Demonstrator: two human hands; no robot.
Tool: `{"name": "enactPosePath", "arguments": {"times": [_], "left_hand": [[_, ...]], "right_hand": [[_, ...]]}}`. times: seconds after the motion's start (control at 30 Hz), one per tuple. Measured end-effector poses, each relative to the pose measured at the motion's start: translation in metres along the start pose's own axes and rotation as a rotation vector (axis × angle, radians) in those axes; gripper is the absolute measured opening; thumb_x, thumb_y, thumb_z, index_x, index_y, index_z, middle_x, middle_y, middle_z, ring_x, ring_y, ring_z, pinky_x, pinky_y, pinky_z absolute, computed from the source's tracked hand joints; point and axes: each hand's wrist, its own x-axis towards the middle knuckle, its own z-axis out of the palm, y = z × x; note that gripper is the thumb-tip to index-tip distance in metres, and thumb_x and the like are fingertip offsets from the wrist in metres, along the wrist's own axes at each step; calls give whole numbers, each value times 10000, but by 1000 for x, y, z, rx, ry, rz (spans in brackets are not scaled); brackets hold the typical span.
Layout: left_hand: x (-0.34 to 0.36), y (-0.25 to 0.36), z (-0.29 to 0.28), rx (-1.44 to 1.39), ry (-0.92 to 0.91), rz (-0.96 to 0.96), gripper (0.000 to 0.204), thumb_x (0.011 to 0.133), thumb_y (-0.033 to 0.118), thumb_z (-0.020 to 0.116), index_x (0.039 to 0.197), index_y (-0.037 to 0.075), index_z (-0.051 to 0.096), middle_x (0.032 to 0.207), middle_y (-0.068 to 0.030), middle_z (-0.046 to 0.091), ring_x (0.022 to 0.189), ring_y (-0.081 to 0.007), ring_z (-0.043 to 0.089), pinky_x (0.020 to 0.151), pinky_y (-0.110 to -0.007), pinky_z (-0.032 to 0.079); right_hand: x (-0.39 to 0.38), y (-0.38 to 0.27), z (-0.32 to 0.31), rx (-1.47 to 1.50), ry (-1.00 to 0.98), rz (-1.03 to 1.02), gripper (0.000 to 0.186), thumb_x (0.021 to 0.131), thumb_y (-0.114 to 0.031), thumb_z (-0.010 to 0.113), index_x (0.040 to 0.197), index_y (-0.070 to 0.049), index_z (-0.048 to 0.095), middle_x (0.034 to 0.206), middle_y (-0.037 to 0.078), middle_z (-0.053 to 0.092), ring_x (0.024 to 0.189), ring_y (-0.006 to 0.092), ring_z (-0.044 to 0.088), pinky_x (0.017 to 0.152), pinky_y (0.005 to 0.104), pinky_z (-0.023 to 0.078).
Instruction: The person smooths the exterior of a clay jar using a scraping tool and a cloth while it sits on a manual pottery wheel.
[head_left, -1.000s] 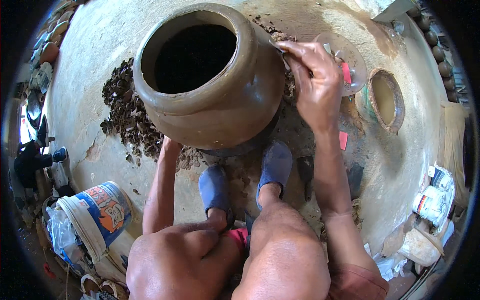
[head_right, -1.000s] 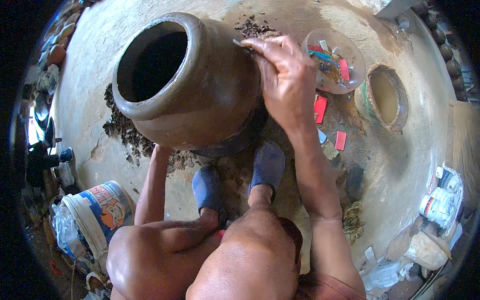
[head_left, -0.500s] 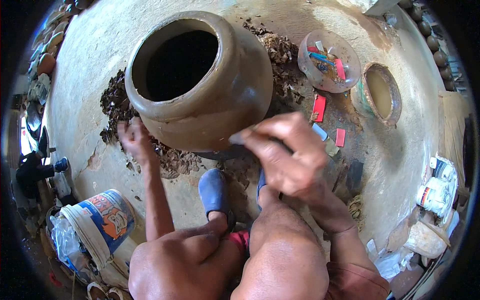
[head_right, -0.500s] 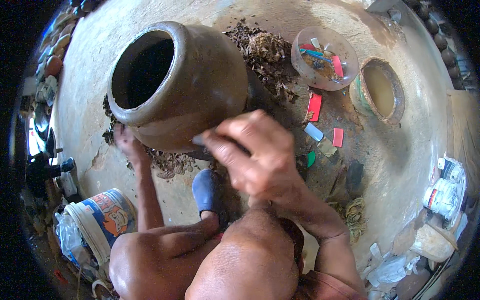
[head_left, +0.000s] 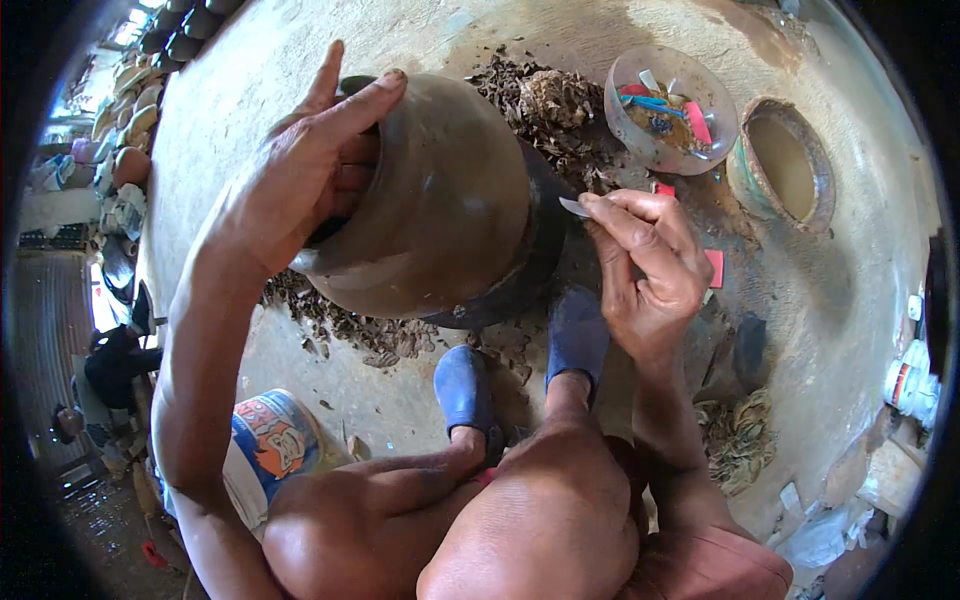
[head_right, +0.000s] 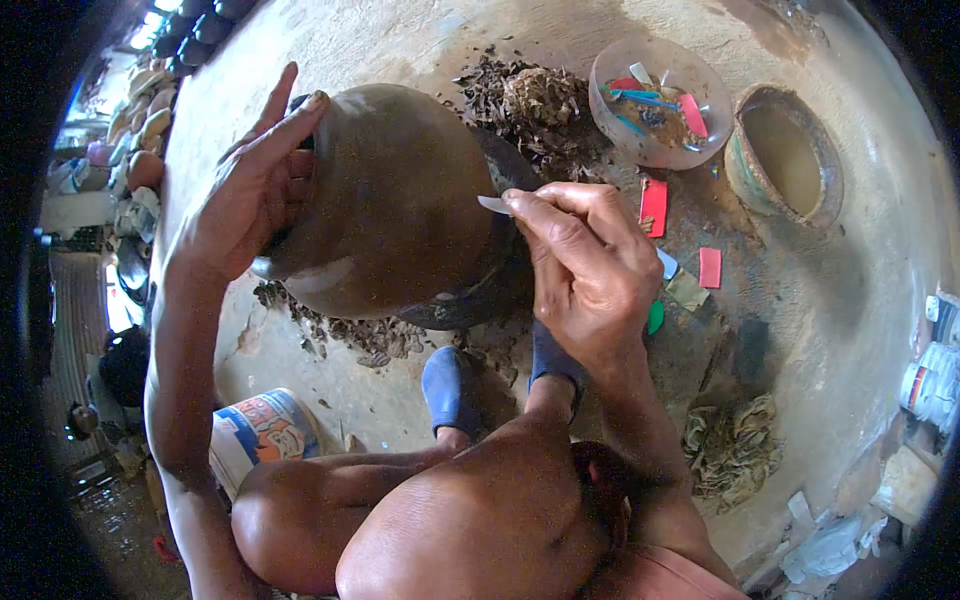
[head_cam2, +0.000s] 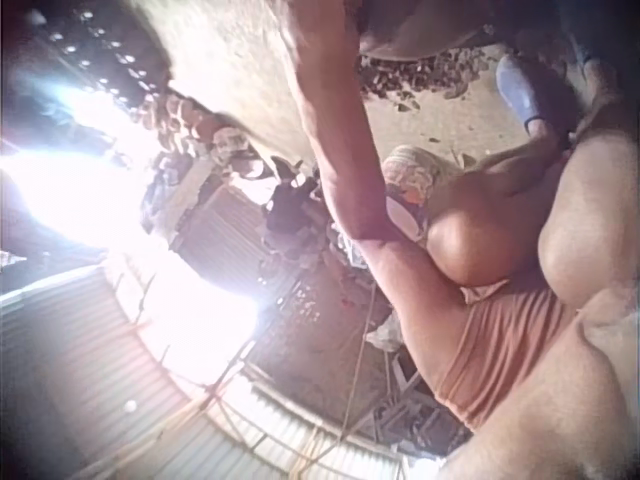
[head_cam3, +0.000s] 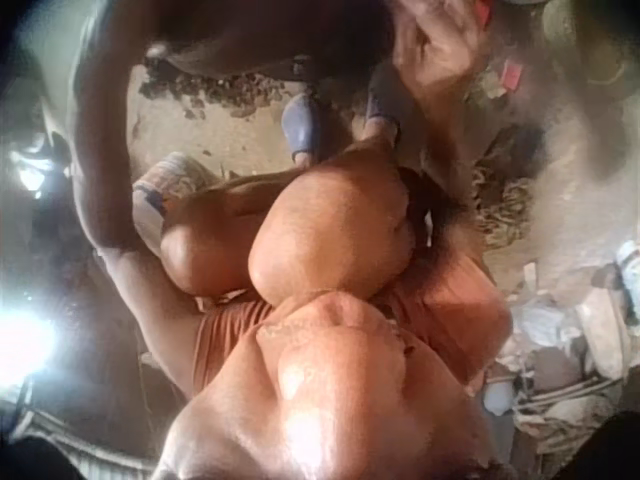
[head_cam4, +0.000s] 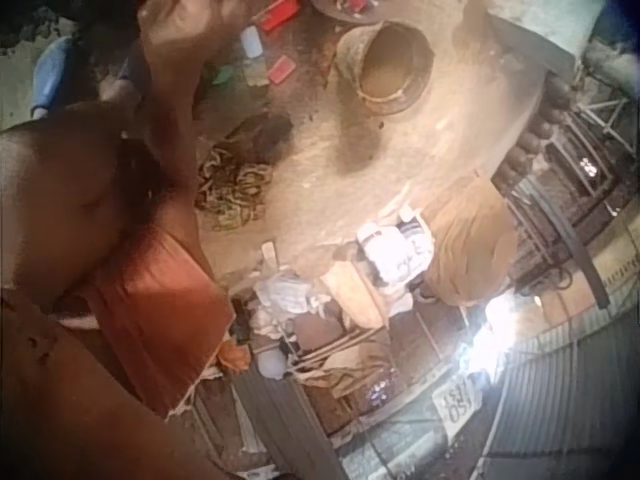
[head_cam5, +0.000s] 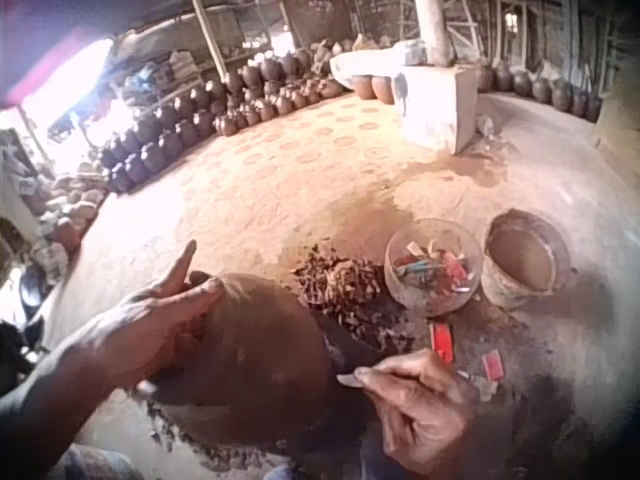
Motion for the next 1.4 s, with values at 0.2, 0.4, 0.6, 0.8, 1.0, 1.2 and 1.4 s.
{"name": "enactPosePath", "arguments": {"times": [0.2, 0.4, 0.6, 0.8, 1.0, 1.2, 1.4], "left_hand": [[14, -4, 14, -203, 24, 153, 1078, 997, 234, 736, 1679, 80, -84, 1109, -115, 715, 959, -177, 718, 850, -340, 609], [18, -12, 12, -263, 28, 163, 1054, 995, 157, 734, 1674, 50, -65, 1119, -122, 715, 972, -185, 719, 911, -373, 620], [15, -5, 14, -194, 53, 131, 1024, 994, 133, 732, 1679, 58, -26, 1176, -128, 705, 1006, -189, 720, 923, -354, 620], [13, -7, 10, -305, -28, 121, 987, 996, 126, 724, 1684, 66, 20, 1194, -130, 692, 978, -193, 728, 882, -351, 632], [14, -11, 7, -280, -118, 159, 952, 1013, 123, 702, 1683, 65, 27, 1178, -141, 691, 920, -209, 745, 774, -336, 659], [10, -10, 7, -238, -109, 175, 930, 1008, 124, 709, 1681, 57, 70, 1174, -157, 686, 950, -202, 742, 805, -324, 660], [14, -15, 2, -190, -150, 205, 943, 989, 108, 730, 1681, 44, 93, 1158, -131, 687, 959, -142, 717, 772, -276, 626]], "right_hand": [[-1, 20, -8, 23, -3, 67, 234, 860, 19, 800, 1080, -58, 805, 942, 114, 712, 831, 247, 715, 703, 340, 565], [9, 33, 0, 44, 7, 35, 231, 870, 21, 788, 1083, -65, 805, 971, 112, 725, 843, 246, 728, 708, 338, 571], [33, 40, 20, 120, 17, -16, 260, 872, 85, 761, 1085, -57, 807, 968, 109, 743, 884, 210, 725, 761, 312, 573], [58, 47, 48, 168, -175, -274, 299, 836, -87, 722, 1121, -122, 803, 1142, 76, 713, 1103, 275, 692, 966, 417, 568], [74, 45, 62, 141, -212, -566, 314, 811, -144, 727, 1113, -165, 812, 1199, 42, 723, 1152, 275, 677, 987, 408, 582], [74, 36, 65, 190, -213, -588, 280, 838, -160, 714, 1100, -151, 813, 1162, 43, 736, 1139, 272, 680, 965, 387, 593], [81, 29, 59, 103, -280, -664, 222, 836, -199, 708, 1018, -134, 815, 1084, 43, 732, 1082, 260, 684, 908, 385, 606]]}}
